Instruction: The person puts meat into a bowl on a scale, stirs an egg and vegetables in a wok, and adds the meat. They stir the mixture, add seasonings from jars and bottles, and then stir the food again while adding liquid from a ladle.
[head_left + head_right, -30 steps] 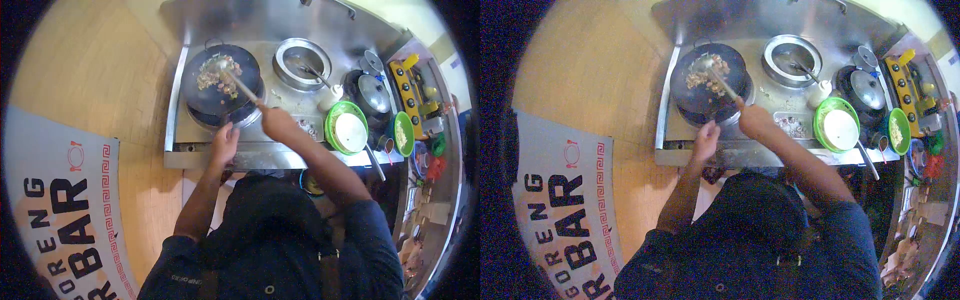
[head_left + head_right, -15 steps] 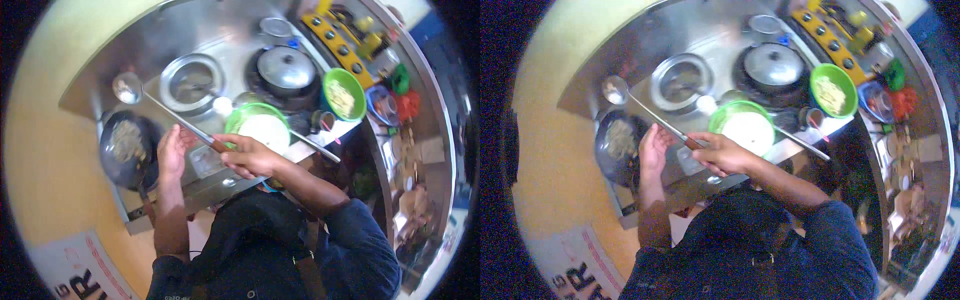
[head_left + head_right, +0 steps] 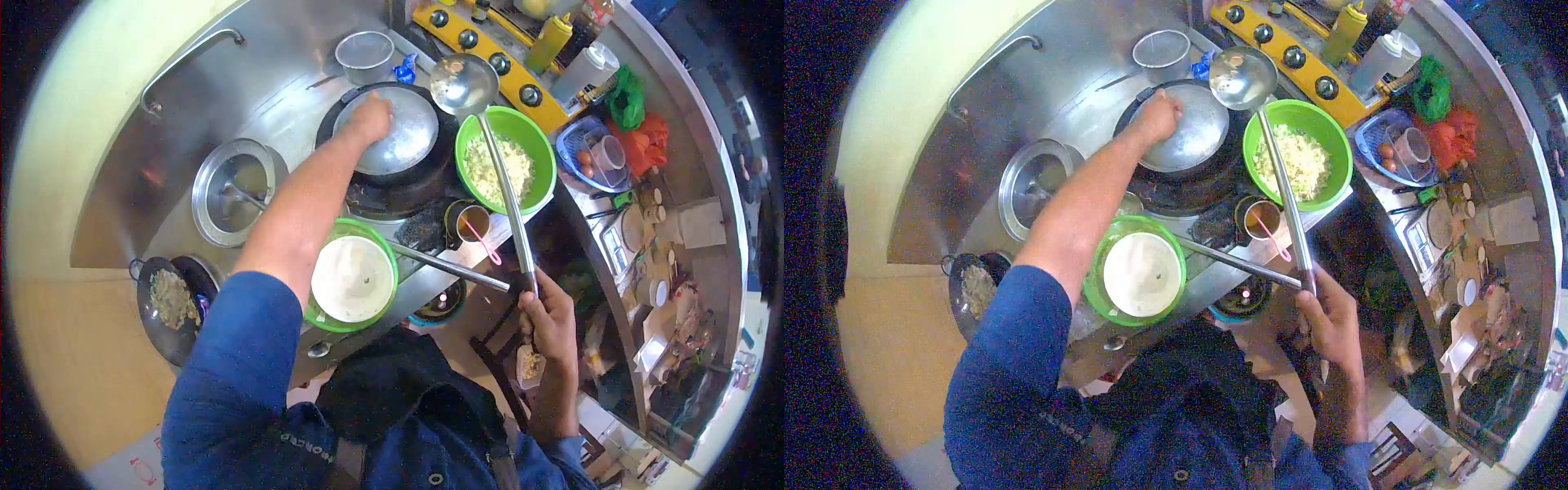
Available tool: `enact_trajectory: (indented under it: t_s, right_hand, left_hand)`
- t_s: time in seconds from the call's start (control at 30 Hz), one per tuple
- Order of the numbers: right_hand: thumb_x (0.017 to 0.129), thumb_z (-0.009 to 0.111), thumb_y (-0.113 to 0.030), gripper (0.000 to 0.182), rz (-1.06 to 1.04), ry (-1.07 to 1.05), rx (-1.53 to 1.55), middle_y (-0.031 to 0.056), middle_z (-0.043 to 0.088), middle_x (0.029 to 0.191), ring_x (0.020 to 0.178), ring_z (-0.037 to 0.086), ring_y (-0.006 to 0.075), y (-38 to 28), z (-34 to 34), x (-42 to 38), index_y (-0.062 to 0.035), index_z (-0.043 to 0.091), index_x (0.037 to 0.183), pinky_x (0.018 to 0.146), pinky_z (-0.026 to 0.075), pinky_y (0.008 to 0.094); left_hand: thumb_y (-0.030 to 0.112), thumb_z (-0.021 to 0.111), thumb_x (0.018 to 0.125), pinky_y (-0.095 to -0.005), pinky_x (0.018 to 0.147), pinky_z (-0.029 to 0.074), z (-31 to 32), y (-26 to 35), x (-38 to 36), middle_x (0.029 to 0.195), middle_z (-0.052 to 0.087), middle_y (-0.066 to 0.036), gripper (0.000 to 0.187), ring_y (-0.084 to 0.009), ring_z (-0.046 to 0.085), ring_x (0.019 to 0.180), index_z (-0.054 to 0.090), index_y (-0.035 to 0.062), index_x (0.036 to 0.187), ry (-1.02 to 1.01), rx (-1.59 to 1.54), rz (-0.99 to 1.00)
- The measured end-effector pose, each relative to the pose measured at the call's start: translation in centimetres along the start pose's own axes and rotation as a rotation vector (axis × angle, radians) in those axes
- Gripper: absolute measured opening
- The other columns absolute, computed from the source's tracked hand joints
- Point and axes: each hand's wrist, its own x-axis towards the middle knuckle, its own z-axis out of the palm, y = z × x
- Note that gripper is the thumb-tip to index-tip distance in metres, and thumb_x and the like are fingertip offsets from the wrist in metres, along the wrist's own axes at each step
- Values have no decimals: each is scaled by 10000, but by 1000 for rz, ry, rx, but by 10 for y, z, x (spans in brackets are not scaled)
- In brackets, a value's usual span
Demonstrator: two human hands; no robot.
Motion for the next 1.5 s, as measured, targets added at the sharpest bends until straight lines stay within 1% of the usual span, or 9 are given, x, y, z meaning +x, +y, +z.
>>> enact_trajectory:
  t_s: [0.17,0.23,0.4,0.53,0.77,0.83,0.87,1.0,1.5]
  right_hand:
    - [825,466,2,532,22,55,114,36,569,865,570,460,46,-1,-10,3,-9,337,1341,489,405,194]
    - [808,445,24,539,-6,40,83,37,586,899,577,469,43,-10,-11,12,-1,340,1337,478,393,182]
    - [821,455,1,521,18,-12,-40,46,579,841,543,466,47,-25,-5,40,42,330,1325,449,370,188]
    - [832,469,-20,516,3,-99,-19,53,568,825,553,476,62,-21,1,52,57,325,1321,469,388,199]
    - [815,496,-93,491,82,-128,-536,201,624,882,775,608,203,-26,20,99,-7,406,1290,686,474,305]
    - [809,500,-120,460,-164,-157,-675,233,619,862,800,625,253,-25,30,111,-3,446,1251,717,471,328]
    - [805,504,-122,420,-184,-159,-661,245,618,867,835,625,334,-25,35,117,6,481,1205,747,470,359]
    - [789,503,-124,375,-241,-180,-847,270,598,897,850,591,408,-20,50,141,-25,521,1150,748,465,429]
    - [755,519,-126,275,-170,-321,-790,250,614,830,771,625,355,-27,49,168,-10,591,994,731,485,394]
  left_hand:
    - [98,549,748,-403,747,471,-38,-16,-6,843,610,-192,95,-350,582,850,622,56,792,-119,-21,-15]
    - [114,575,740,-398,742,469,-38,-35,-4,778,623,-172,100,-336,590,853,606,43,803,22,-20,-67]
    - [181,636,758,-391,898,414,-5,-58,-27,1015,580,-204,300,-339,535,1003,590,78,1036,-10,-128,-12]
    - [179,647,750,-396,882,418,-3,-55,-44,953,575,-208,258,-343,531,986,609,47,968,100,-245,-169]
    - [165,648,736,-395,837,445,-60,-78,-74,957,600,-200,257,-341,568,916,616,20,947,-39,-121,-116]
    - [172,654,732,-390,826,451,-75,-87,-80,947,609,-198,257,-337,578,903,621,23,939,-15,-101,-137]
    - [180,661,728,-386,815,456,-83,-90,-82,937,618,-197,257,-333,587,890,626,27,932,13,-84,-153]
    - [186,667,726,-376,799,465,-99,-88,-80,924,630,-186,271,-322,602,870,631,38,950,-4,-111,-204]
    - [187,669,725,-371,784,471,-103,-96,-74,897,635,-163,273,-292,609,847,633,39,952,26,-104,-198]
